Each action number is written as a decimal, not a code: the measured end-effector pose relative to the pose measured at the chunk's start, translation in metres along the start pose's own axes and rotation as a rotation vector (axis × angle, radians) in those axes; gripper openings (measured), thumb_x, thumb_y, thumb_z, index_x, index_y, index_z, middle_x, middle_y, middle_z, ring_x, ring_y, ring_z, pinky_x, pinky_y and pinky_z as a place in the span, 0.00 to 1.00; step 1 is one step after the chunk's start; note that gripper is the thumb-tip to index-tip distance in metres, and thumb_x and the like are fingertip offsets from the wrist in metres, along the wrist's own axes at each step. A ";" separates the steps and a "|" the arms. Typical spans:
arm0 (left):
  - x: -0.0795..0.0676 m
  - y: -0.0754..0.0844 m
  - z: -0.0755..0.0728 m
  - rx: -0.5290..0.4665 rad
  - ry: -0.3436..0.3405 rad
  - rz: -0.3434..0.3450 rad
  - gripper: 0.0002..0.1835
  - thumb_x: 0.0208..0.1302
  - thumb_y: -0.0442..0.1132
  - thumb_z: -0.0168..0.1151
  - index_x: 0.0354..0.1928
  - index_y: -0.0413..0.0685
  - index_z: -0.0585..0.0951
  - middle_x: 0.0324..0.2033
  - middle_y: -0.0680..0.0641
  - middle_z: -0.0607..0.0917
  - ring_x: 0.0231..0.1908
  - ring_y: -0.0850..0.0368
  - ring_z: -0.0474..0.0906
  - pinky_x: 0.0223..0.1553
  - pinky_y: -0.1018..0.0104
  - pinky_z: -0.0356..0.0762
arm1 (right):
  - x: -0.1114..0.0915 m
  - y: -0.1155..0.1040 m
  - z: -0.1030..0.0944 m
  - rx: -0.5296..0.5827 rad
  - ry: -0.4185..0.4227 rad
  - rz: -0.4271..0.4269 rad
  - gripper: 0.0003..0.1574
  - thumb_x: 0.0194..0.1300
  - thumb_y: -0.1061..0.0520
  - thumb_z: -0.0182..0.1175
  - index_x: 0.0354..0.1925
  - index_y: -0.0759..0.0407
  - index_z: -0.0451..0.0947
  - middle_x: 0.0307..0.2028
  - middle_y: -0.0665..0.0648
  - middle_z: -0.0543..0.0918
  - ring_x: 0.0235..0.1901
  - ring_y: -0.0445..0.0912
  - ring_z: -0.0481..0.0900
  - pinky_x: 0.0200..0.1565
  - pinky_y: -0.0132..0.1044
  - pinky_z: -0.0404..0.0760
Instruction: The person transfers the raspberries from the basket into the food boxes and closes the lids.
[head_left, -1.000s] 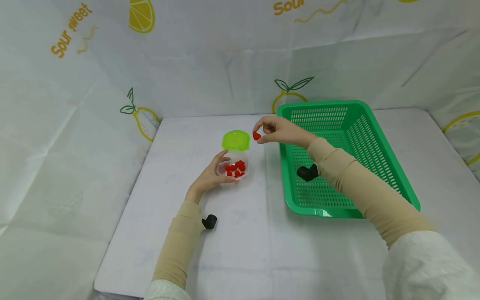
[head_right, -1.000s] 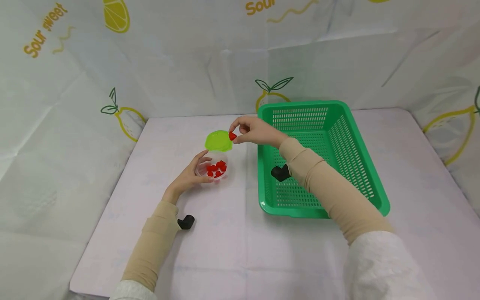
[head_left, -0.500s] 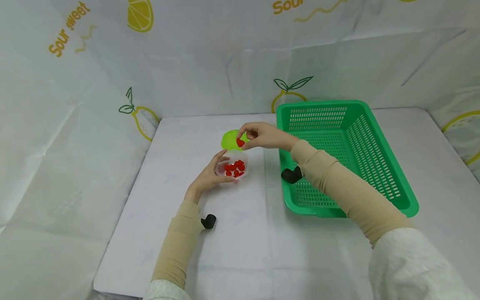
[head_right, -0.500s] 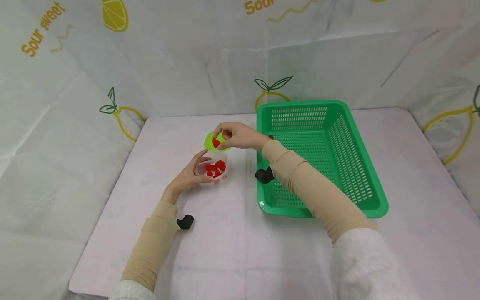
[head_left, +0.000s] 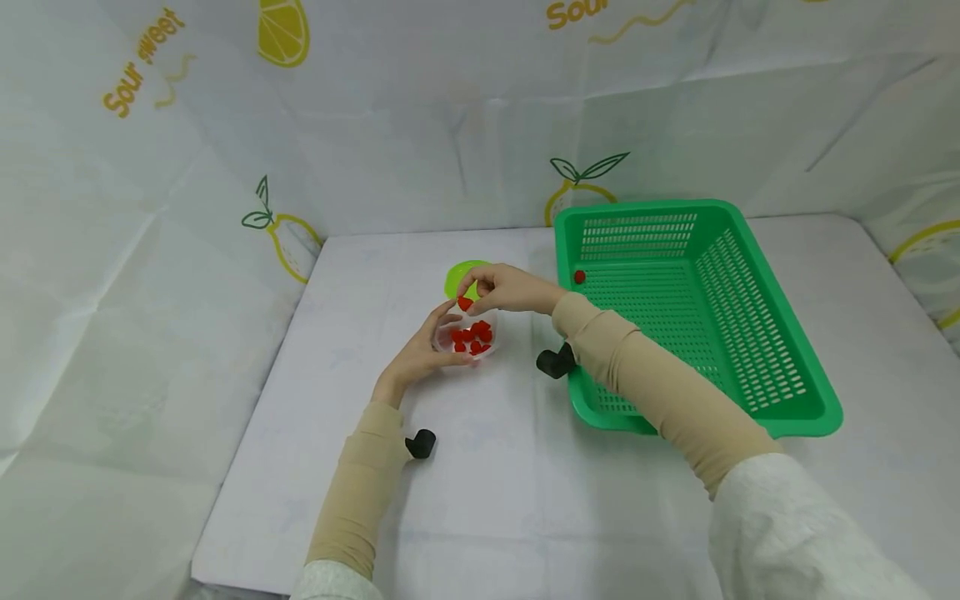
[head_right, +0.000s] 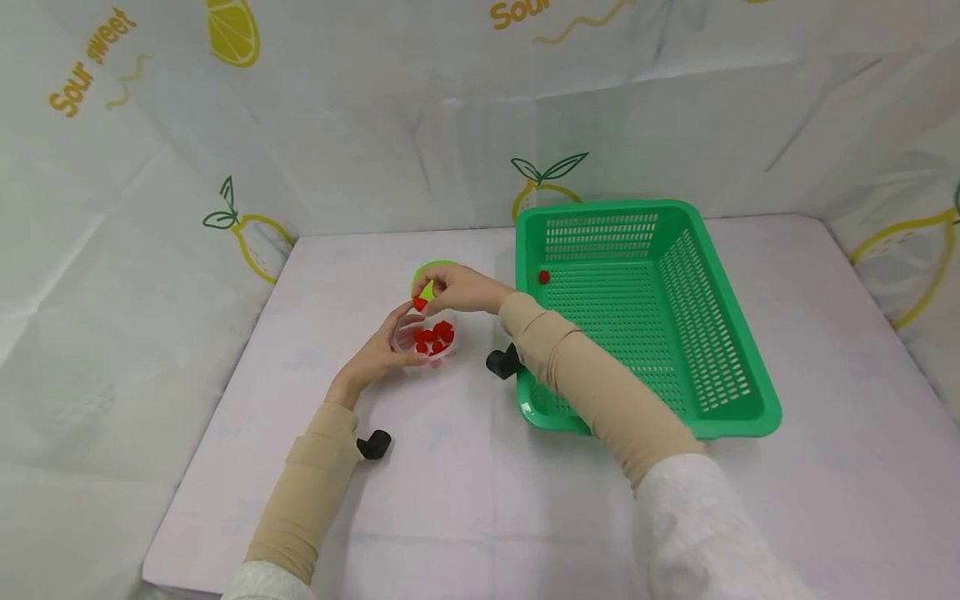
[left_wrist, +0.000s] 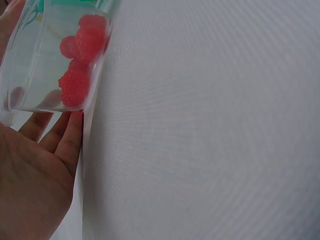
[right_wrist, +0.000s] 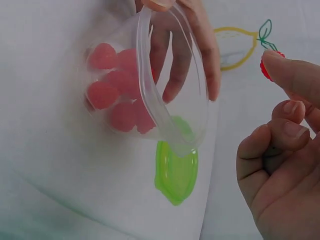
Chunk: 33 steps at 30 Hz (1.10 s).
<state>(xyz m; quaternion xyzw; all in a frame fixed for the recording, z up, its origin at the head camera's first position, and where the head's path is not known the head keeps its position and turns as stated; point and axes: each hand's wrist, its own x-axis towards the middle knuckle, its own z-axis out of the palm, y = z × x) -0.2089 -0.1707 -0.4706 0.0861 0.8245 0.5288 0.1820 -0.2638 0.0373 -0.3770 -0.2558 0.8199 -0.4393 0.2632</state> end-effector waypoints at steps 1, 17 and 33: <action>0.000 0.000 0.000 -0.001 -0.001 0.000 0.50 0.47 0.50 0.72 0.67 0.80 0.51 0.64 0.57 0.65 0.67 0.56 0.58 0.65 0.40 0.59 | 0.001 0.002 0.001 -0.005 -0.005 0.012 0.17 0.60 0.56 0.62 0.48 0.52 0.75 0.23 0.52 0.65 0.24 0.45 0.63 0.28 0.31 0.64; 0.001 0.002 -0.003 -0.010 -0.038 0.006 0.53 0.49 0.46 0.72 0.71 0.70 0.48 0.67 0.52 0.63 0.68 0.52 0.57 0.66 0.40 0.56 | 0.014 0.015 0.015 -0.102 -0.081 0.107 0.15 0.58 0.58 0.61 0.46 0.52 0.75 0.24 0.51 0.63 0.26 0.44 0.61 0.26 0.30 0.61; 0.002 -0.001 0.000 -0.013 -0.015 0.019 0.49 0.52 0.47 0.70 0.70 0.74 0.49 0.67 0.53 0.63 0.69 0.53 0.56 0.66 0.38 0.52 | 0.012 0.014 0.015 -0.094 -0.177 0.137 0.19 0.59 0.62 0.59 0.50 0.59 0.72 0.22 0.51 0.65 0.23 0.43 0.63 0.28 0.30 0.63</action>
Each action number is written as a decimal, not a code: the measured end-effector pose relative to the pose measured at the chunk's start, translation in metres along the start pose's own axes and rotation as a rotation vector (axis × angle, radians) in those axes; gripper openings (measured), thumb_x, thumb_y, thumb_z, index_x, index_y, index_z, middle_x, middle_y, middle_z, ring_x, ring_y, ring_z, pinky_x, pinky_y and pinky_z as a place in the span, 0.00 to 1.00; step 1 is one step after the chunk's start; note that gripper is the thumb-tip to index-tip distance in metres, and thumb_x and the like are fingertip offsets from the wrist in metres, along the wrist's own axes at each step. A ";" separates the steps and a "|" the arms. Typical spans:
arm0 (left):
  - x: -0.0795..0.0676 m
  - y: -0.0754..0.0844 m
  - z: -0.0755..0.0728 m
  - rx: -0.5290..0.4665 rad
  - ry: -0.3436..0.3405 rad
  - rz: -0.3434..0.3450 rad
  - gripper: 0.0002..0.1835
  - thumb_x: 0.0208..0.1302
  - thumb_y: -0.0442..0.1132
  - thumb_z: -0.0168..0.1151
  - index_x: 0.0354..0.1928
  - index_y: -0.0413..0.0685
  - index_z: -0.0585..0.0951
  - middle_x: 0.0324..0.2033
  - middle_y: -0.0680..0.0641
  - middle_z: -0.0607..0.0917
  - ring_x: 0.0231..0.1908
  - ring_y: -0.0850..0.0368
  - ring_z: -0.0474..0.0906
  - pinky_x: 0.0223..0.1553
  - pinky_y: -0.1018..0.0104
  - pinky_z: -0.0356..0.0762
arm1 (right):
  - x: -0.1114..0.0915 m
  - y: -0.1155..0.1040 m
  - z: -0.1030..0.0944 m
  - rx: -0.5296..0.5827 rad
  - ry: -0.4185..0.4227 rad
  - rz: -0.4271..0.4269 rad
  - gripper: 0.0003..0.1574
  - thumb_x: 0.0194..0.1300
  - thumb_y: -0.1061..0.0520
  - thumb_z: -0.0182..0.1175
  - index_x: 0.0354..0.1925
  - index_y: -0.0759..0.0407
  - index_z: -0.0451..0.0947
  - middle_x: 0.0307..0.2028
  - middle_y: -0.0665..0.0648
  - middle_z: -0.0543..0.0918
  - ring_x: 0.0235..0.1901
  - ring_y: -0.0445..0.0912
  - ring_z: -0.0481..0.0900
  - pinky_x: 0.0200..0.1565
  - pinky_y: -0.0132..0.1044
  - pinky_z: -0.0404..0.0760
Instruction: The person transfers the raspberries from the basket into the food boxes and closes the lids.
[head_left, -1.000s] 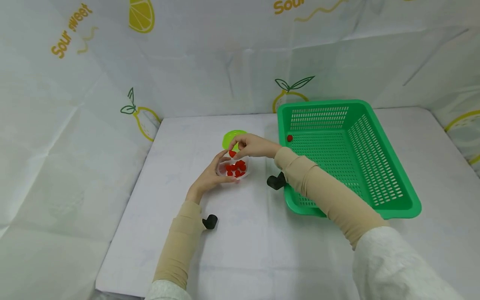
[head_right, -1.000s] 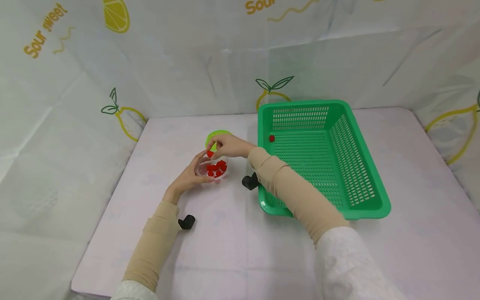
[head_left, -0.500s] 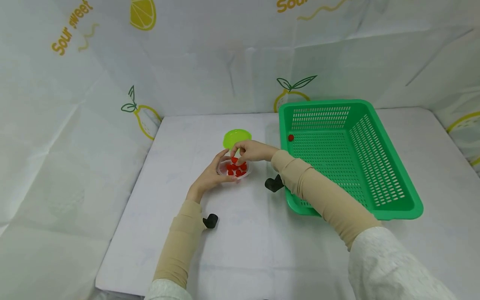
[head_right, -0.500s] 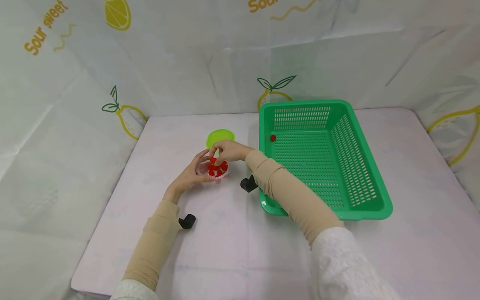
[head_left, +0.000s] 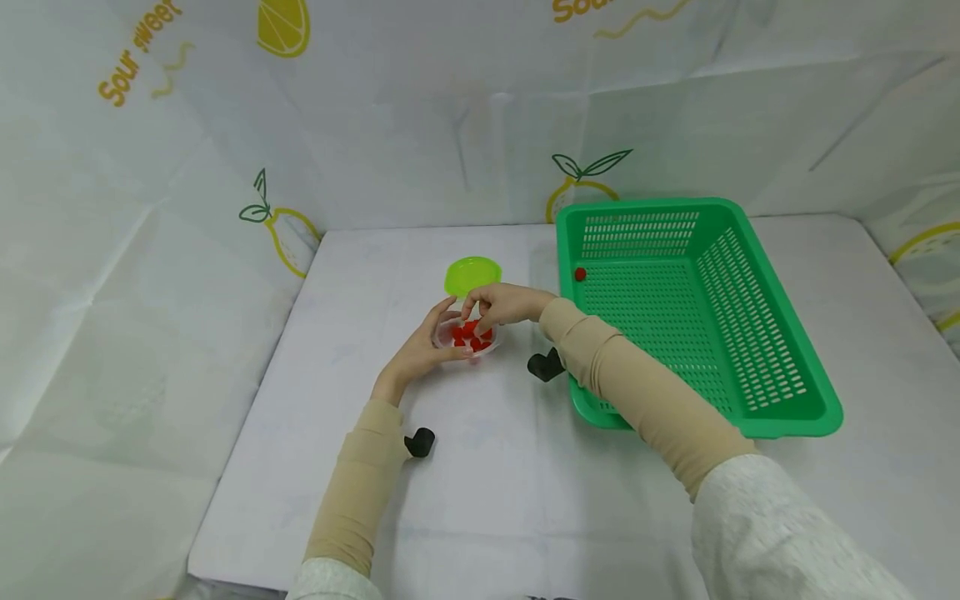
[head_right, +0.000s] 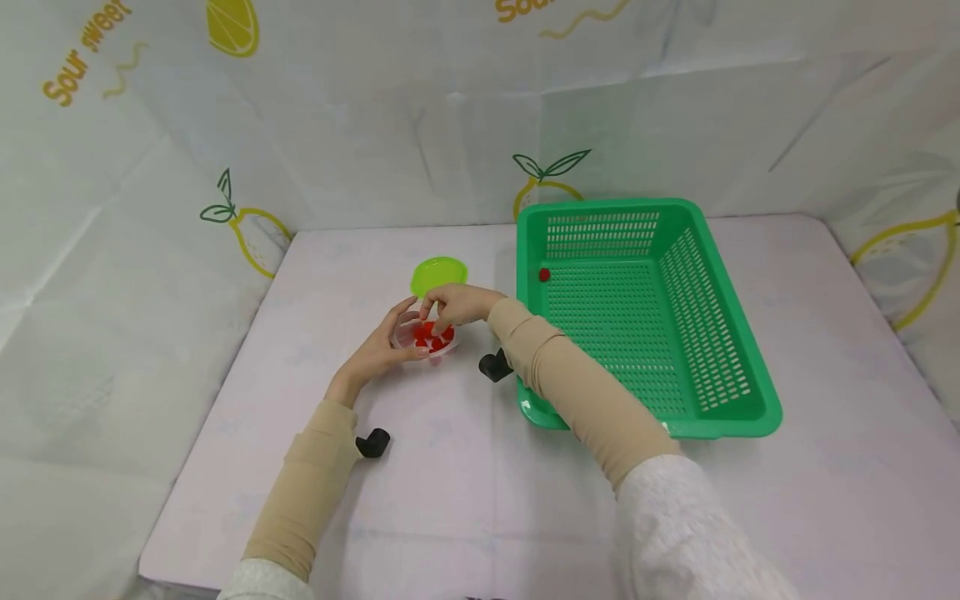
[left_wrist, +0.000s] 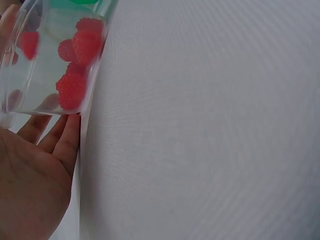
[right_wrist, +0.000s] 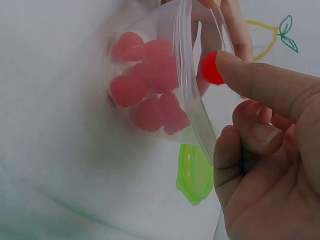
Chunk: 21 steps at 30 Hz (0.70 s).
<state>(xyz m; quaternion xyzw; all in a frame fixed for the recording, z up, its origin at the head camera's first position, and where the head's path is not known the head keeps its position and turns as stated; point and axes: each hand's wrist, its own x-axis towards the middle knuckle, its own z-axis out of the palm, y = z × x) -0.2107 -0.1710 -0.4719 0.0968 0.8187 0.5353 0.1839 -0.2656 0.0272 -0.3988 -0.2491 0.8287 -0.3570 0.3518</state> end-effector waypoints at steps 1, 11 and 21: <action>0.000 -0.001 0.000 0.004 0.008 -0.002 0.49 0.51 0.49 0.70 0.70 0.75 0.49 0.67 0.54 0.64 0.70 0.53 0.55 0.66 0.37 0.52 | 0.000 0.000 0.000 0.005 -0.001 0.002 0.19 0.59 0.62 0.59 0.51 0.60 0.72 0.22 0.51 0.65 0.22 0.43 0.62 0.28 0.30 0.63; 0.001 0.000 0.007 -0.040 0.103 -0.002 0.34 0.63 0.54 0.57 0.69 0.69 0.55 0.69 0.51 0.61 0.72 0.51 0.51 0.68 0.40 0.50 | 0.002 0.003 0.000 0.014 -0.003 0.014 0.21 0.60 0.58 0.59 0.51 0.59 0.71 0.23 0.52 0.69 0.25 0.45 0.66 0.36 0.38 0.70; 0.011 0.006 0.032 -0.325 0.434 0.024 0.29 0.73 0.59 0.29 0.61 0.52 0.70 0.63 0.46 0.72 0.68 0.54 0.61 0.72 0.54 0.47 | 0.001 0.002 0.000 -0.026 -0.003 0.014 0.21 0.61 0.57 0.58 0.52 0.60 0.71 0.24 0.52 0.70 0.27 0.47 0.67 0.30 0.29 0.67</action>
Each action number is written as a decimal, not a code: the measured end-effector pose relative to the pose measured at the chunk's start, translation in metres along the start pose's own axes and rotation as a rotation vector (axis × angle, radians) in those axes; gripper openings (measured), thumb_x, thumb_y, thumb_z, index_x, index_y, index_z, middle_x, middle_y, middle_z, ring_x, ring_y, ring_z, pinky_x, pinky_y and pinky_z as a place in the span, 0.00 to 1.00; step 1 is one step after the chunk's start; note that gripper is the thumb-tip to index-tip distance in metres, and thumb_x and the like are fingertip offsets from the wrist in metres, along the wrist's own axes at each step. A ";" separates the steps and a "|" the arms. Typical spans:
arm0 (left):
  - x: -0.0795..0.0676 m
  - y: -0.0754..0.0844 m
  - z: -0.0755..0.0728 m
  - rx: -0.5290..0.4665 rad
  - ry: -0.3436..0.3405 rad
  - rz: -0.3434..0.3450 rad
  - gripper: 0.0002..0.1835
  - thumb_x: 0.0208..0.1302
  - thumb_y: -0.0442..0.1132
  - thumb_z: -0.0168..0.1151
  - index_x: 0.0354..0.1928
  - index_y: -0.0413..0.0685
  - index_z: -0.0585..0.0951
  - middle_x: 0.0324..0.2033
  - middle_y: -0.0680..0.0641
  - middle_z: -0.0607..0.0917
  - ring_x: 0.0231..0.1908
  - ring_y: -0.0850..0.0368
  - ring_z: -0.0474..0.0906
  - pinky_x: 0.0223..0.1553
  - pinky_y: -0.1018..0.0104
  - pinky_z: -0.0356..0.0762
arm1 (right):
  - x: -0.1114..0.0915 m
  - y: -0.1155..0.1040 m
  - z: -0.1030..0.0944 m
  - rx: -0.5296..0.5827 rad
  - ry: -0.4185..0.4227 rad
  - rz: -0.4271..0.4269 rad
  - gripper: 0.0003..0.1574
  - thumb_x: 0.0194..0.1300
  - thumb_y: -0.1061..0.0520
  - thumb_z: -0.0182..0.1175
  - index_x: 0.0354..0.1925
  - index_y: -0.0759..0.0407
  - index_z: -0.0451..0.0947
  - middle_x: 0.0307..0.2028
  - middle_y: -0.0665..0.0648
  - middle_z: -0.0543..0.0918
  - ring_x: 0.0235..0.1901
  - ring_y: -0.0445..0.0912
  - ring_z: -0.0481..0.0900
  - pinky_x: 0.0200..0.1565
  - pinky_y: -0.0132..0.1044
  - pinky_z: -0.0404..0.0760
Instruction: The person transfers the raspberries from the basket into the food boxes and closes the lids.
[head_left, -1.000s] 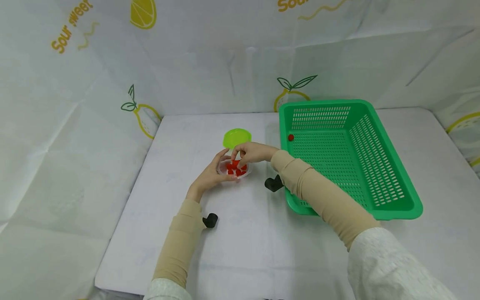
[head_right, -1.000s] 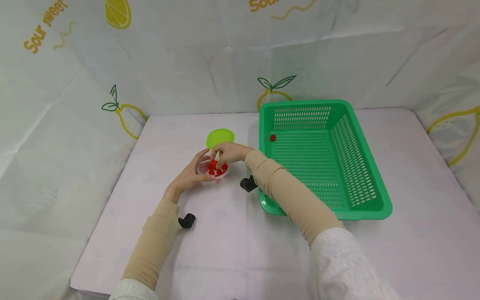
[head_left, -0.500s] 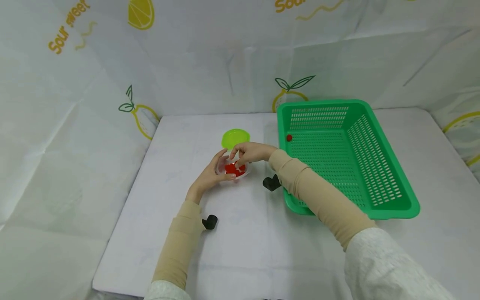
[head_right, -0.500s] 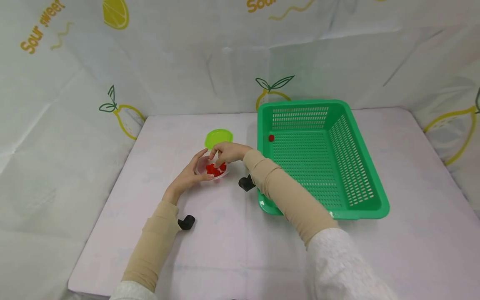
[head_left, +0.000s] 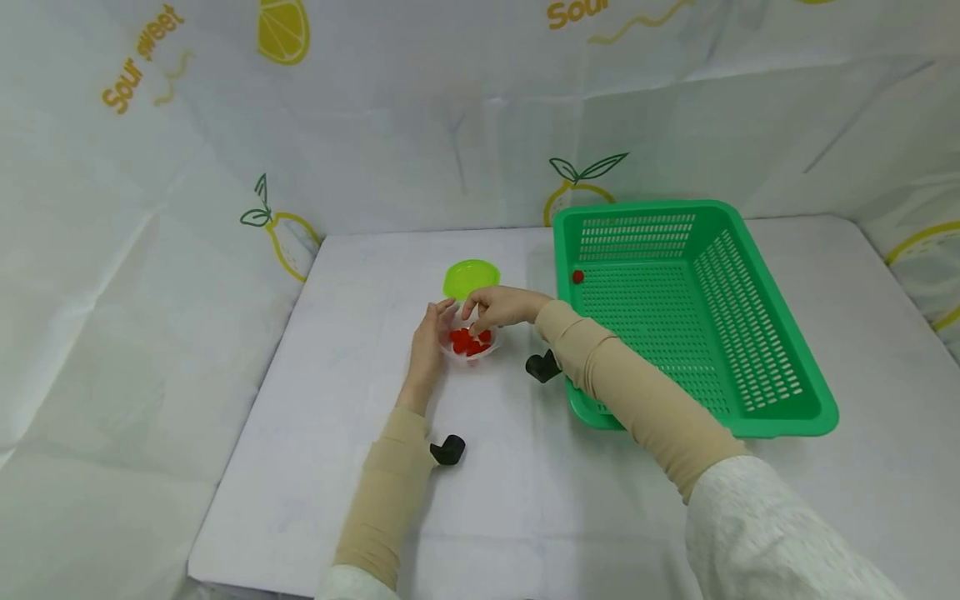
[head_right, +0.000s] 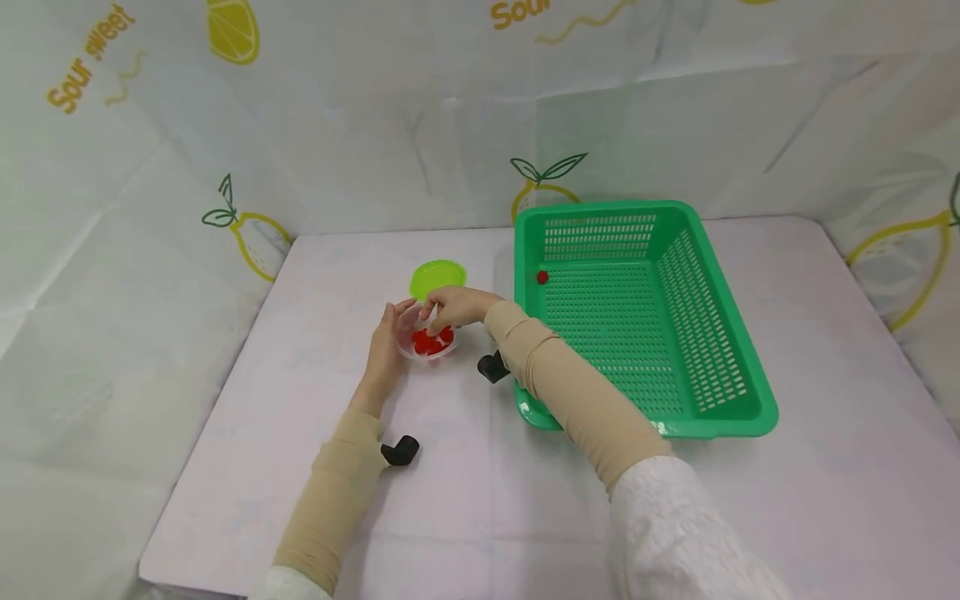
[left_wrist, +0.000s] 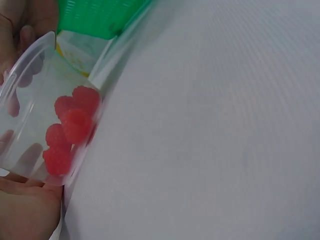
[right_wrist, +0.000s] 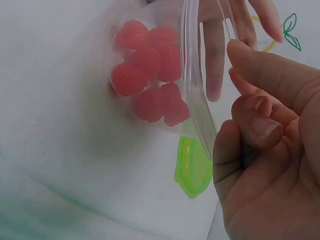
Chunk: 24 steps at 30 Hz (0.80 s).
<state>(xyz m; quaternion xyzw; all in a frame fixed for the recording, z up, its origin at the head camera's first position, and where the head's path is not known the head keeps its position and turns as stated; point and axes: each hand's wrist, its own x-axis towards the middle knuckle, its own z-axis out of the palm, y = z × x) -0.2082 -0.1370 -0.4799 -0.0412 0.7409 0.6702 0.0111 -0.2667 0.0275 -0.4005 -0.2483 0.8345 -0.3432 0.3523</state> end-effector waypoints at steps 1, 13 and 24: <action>0.000 0.000 0.002 -0.057 0.009 -0.009 0.30 0.72 0.59 0.29 0.61 0.51 0.71 0.63 0.45 0.72 0.68 0.54 0.60 0.72 0.53 0.45 | 0.000 0.000 0.000 0.002 0.000 -0.001 0.21 0.61 0.57 0.58 0.52 0.61 0.71 0.24 0.52 0.70 0.28 0.48 0.68 0.31 0.30 0.67; -0.001 -0.007 0.016 -0.120 0.203 0.048 0.21 0.72 0.53 0.42 0.55 0.51 0.76 0.49 0.42 0.83 0.52 0.52 0.78 0.61 0.60 0.70 | 0.000 -0.002 0.001 0.030 0.007 0.023 0.20 0.62 0.57 0.57 0.52 0.61 0.70 0.26 0.55 0.70 0.29 0.49 0.68 0.36 0.35 0.69; 0.000 -0.005 0.018 -0.151 0.237 0.103 0.17 0.71 0.45 0.47 0.52 0.44 0.79 0.46 0.35 0.83 0.49 0.46 0.79 0.61 0.58 0.71 | -0.005 -0.002 -0.004 0.034 0.026 0.027 0.21 0.64 0.54 0.55 0.55 0.58 0.71 0.37 0.63 0.73 0.32 0.49 0.69 0.46 0.45 0.74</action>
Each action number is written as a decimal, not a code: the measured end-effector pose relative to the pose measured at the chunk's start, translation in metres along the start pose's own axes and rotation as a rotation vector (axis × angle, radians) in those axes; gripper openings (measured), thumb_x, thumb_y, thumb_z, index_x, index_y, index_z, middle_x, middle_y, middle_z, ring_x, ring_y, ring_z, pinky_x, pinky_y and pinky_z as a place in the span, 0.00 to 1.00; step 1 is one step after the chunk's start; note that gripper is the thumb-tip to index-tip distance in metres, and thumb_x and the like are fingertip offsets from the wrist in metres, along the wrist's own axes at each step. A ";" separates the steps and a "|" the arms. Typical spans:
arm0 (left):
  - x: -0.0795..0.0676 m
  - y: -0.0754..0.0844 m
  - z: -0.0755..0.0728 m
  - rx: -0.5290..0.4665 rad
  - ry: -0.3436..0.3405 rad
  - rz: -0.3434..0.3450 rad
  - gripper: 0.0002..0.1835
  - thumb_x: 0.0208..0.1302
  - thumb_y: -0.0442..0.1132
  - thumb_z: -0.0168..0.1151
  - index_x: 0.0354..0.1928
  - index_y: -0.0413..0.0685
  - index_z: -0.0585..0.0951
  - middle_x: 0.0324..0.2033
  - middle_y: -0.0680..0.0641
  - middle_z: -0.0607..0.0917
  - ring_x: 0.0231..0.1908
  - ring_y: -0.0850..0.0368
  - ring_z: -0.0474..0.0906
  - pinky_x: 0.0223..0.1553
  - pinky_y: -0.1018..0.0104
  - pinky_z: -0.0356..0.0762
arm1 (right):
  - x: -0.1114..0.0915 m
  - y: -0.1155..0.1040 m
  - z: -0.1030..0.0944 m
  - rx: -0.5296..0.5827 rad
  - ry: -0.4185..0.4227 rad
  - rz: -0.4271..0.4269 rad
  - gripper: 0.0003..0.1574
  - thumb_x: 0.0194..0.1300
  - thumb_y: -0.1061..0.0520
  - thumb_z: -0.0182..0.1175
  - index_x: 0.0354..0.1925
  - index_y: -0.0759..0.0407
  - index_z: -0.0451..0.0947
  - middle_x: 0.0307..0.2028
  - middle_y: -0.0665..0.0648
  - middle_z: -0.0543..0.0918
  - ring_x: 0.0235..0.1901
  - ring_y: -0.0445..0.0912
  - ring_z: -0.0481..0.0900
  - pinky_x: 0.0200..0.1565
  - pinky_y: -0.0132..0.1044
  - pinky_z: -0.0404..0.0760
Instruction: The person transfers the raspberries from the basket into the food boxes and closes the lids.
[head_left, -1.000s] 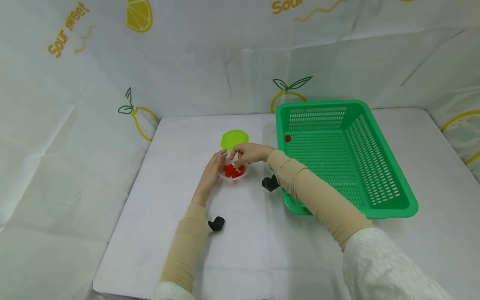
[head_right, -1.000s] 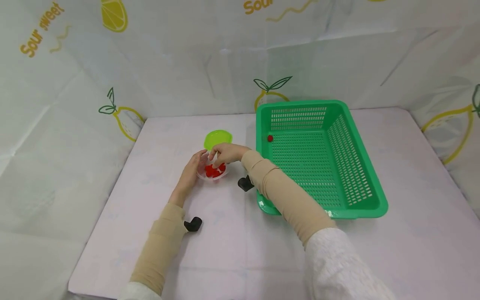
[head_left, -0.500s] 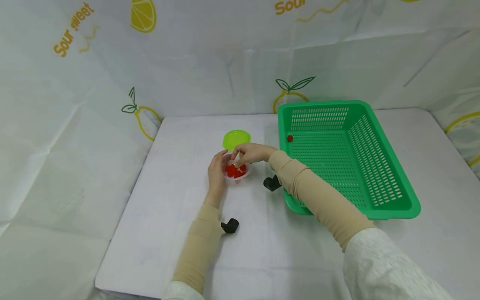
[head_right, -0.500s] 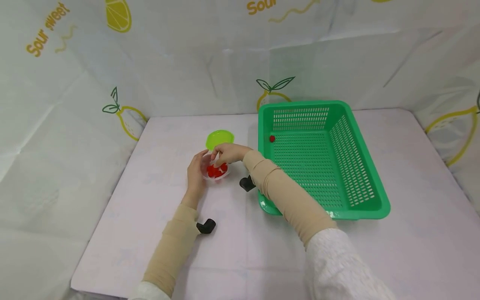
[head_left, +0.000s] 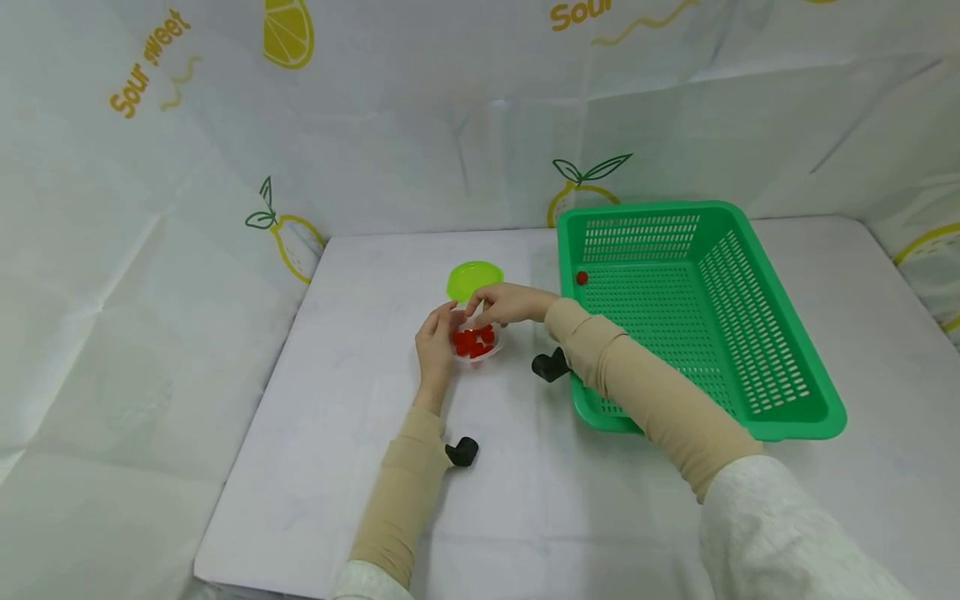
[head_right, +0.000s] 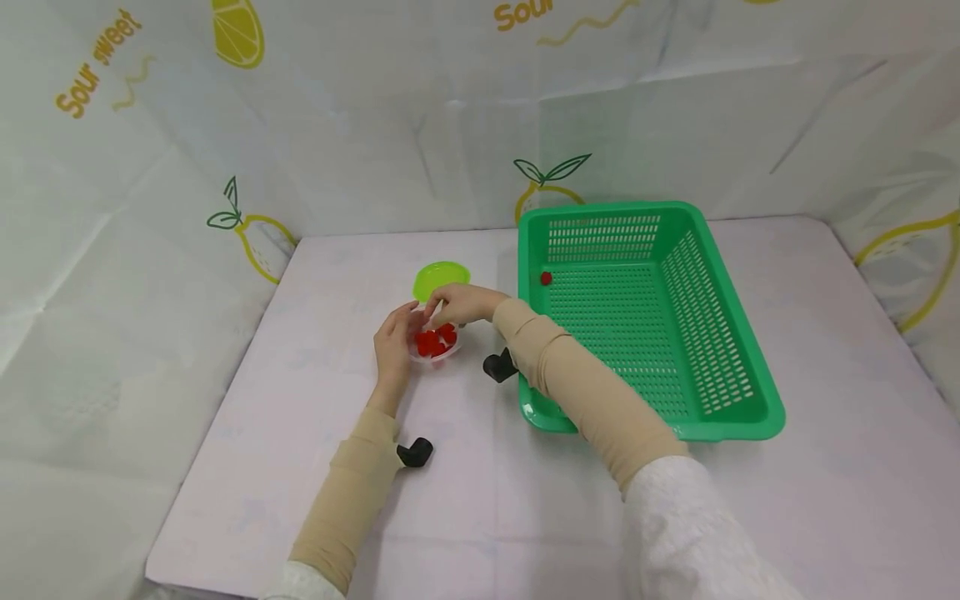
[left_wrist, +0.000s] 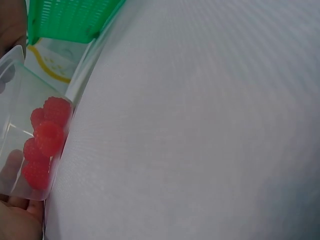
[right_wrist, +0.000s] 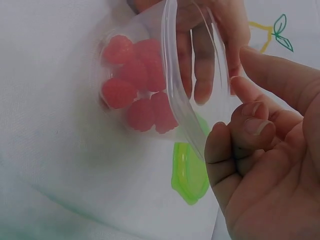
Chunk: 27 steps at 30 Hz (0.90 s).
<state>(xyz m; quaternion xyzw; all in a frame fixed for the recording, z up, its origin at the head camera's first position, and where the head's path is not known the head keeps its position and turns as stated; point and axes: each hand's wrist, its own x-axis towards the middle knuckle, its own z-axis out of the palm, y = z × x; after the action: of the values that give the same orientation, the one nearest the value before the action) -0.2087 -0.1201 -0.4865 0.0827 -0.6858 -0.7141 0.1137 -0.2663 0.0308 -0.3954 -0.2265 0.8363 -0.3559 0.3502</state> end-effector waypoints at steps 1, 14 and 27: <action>0.000 0.001 0.000 -0.003 -0.001 0.001 0.17 0.71 0.45 0.48 0.52 0.44 0.79 0.45 0.35 0.82 0.49 0.45 0.79 0.60 0.58 0.71 | -0.001 0.000 -0.001 0.006 0.002 0.000 0.21 0.64 0.54 0.55 0.55 0.58 0.71 0.37 0.63 0.73 0.32 0.48 0.69 0.47 0.46 0.74; 0.001 0.007 -0.002 0.068 -0.118 -0.060 0.24 0.62 0.44 0.61 0.59 0.48 0.73 0.51 0.41 0.81 0.55 0.51 0.76 0.62 0.58 0.69 | -0.038 -0.010 -0.034 0.062 0.116 -0.084 0.22 0.64 0.46 0.57 0.54 0.51 0.71 0.32 0.53 0.73 0.33 0.48 0.71 0.39 0.36 0.71; -0.001 0.010 -0.029 0.380 -0.439 -0.038 0.49 0.46 0.46 0.74 0.69 0.60 0.56 0.61 0.52 0.71 0.65 0.54 0.65 0.67 0.52 0.60 | -0.083 0.039 -0.081 0.391 0.431 -0.159 0.23 0.66 0.44 0.53 0.55 0.53 0.70 0.26 0.49 0.62 0.29 0.46 0.59 0.40 0.40 0.64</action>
<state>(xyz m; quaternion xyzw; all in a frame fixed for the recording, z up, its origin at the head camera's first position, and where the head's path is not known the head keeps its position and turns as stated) -0.1996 -0.1485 -0.4780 -0.0409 -0.8137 -0.5758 -0.0684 -0.2778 0.1431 -0.3485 -0.1388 0.7867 -0.5763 0.1726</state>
